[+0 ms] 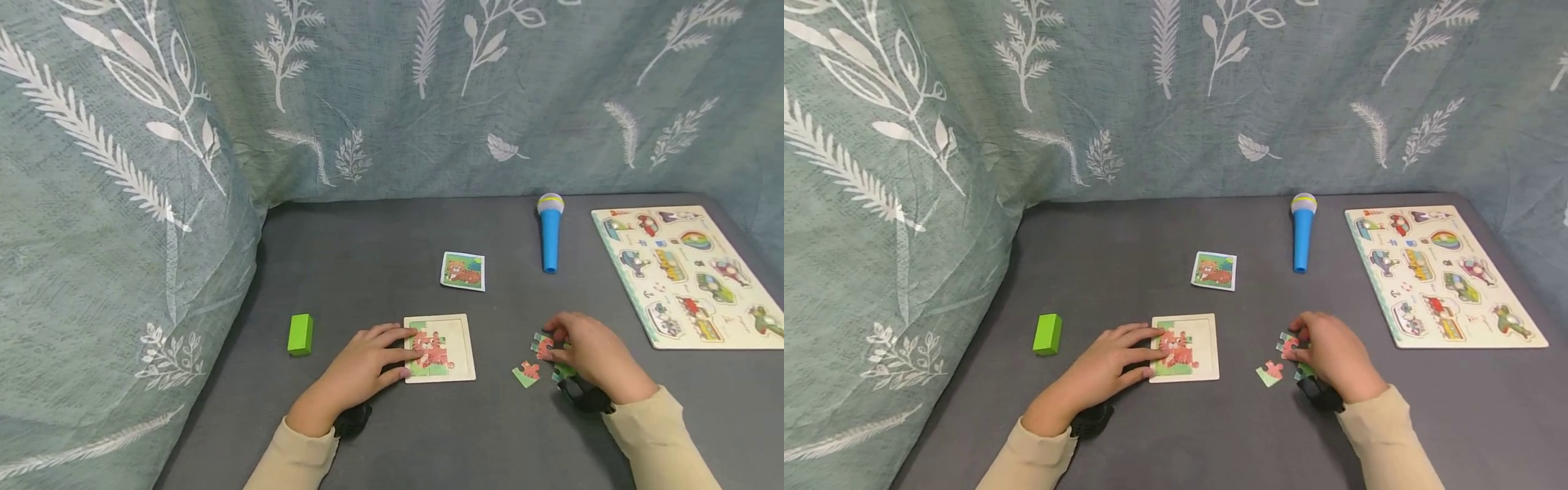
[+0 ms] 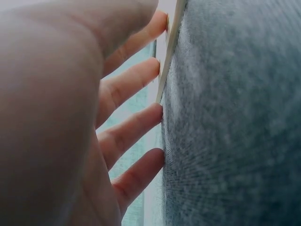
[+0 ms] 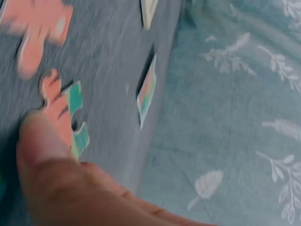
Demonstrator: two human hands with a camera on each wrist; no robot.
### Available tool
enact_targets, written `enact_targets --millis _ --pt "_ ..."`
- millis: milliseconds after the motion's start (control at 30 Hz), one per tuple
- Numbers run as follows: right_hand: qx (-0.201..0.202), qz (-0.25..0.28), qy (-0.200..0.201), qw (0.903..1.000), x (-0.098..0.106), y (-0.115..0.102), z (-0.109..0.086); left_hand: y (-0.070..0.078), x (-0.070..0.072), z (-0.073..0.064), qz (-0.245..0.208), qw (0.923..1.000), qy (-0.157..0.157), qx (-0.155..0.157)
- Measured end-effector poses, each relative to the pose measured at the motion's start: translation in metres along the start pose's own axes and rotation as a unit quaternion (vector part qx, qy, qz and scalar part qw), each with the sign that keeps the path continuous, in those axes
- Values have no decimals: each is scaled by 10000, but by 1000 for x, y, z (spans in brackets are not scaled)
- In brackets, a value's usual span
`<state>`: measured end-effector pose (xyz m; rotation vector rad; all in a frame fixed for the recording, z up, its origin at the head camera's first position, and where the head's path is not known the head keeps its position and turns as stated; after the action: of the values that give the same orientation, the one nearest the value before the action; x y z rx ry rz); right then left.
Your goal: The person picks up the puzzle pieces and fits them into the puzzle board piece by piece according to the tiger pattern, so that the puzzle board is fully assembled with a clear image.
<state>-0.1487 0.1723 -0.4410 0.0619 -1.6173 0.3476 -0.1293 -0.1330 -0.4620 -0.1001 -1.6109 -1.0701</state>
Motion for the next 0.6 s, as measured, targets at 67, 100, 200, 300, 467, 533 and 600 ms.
enact_targets --millis 67,100,200,300,467,533,600 --pt "207 352 -212 9989 -7 0 7 -3 2 -3 -9 10000 44 69" --pt "354 518 -253 9977 -9 -3 10 -3 3 -4 -17 9999 37 103" --pt "701 1025 -202 9921 -8 -16 19 -4 3 -6 -22 9999 17 113" --pt "785 1696 -231 9821 -5 -33 31 -4 3 -6 -41 9999 11 120" --pt "592 2595 -493 9627 -10 -70 53 -3 3 -5 -78 9998 -14 181" --pt "531 2678 -594 9602 -14 -83 58 -2 3 -4 -72 9998 -57 178" --pt "440 2656 -659 9608 -17 -92 59 0 3 -1 -50 9998 -91 149"
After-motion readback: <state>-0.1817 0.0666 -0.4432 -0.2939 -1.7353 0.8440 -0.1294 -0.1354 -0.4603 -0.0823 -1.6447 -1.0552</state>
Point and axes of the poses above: each hand's wrist, its own z-axis towards the middle knuckle, its own x-axis out of the back of the hand, y = z × x, the point moved 8 cm from there along z, towards the middle knuckle, and after that the axes turned 14 degrees about -z, right-handed, at the moved point
